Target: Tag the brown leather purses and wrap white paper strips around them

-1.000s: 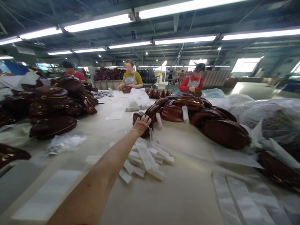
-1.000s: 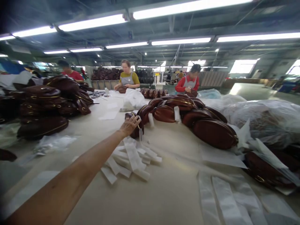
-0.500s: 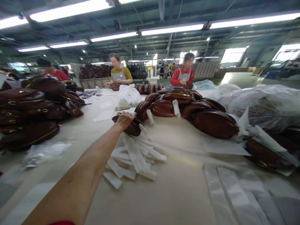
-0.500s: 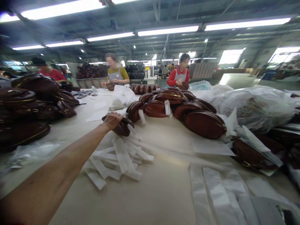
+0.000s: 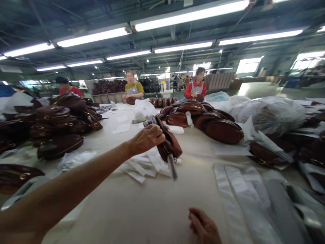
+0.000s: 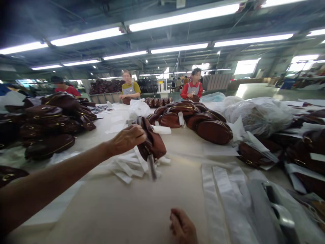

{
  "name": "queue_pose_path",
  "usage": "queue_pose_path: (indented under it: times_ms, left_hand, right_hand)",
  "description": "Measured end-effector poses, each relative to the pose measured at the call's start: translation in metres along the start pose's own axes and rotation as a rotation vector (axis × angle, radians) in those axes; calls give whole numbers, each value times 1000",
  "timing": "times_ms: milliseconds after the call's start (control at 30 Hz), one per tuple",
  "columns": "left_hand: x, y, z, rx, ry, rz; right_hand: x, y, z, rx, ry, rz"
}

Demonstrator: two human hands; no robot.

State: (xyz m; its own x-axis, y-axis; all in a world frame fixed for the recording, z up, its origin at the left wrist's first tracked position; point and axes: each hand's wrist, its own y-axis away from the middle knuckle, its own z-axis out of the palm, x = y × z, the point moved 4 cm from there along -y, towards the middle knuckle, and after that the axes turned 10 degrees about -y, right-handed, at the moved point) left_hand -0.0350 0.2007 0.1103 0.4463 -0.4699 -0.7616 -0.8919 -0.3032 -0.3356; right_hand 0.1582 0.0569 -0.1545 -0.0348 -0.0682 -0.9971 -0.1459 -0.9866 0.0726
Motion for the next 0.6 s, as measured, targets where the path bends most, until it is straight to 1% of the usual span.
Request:
queue_pose_path:
  times_ms: [33,67,100,133,167,200,233,267,333,400,433,500,567,600]
  left_hand:
    - [17,3,-14,84,22,87]
    - [35,7,-25,159,47,163]
    - [54,12,-34,227,78,236]
    - [72,18,-41,281,115,302]
    - [90,25,-46,317,156,360]
    - [106,31,-49,339,201,409]
    - [120,37,-51,349,247,452]
    - [132,43,-52,352,290,487]
    - [145,51,-56,336,348,520]
    - [148,54,-62,281,374,493]
    - [146,53,-67,237,387,455]
    - [142,50,-77,136,432,315]
    - [144,48,-87,45,495,96]
    - [148,49,-91,7,514,-22]
  right_hand:
    - [-2,4,-9,77,-67,37]
    - [-7,9,-20,174,-92,30]
    - [-14,17,-33,279,-82,-9]
    - [-22,25,-45,368,-42,-64]
    - [-32,34,-57,430,21,-130]
    - [-42,42,-67,465,98,-210]
    - [-53,47,-74,472,180,-309]
    - [-64,51,-78,451,259,-423]
    - [-87,50,-78,348,406,-660]
    - [-106,39,-70,203,544,-853]
    - [-114,31,-63,115,603,-922]
    - [-123,13,-47,-82,682,-1010]
    - [-126,-2,-32,-256,709,-1061]
    - [-126,-7,-27,-304,718,-1078]
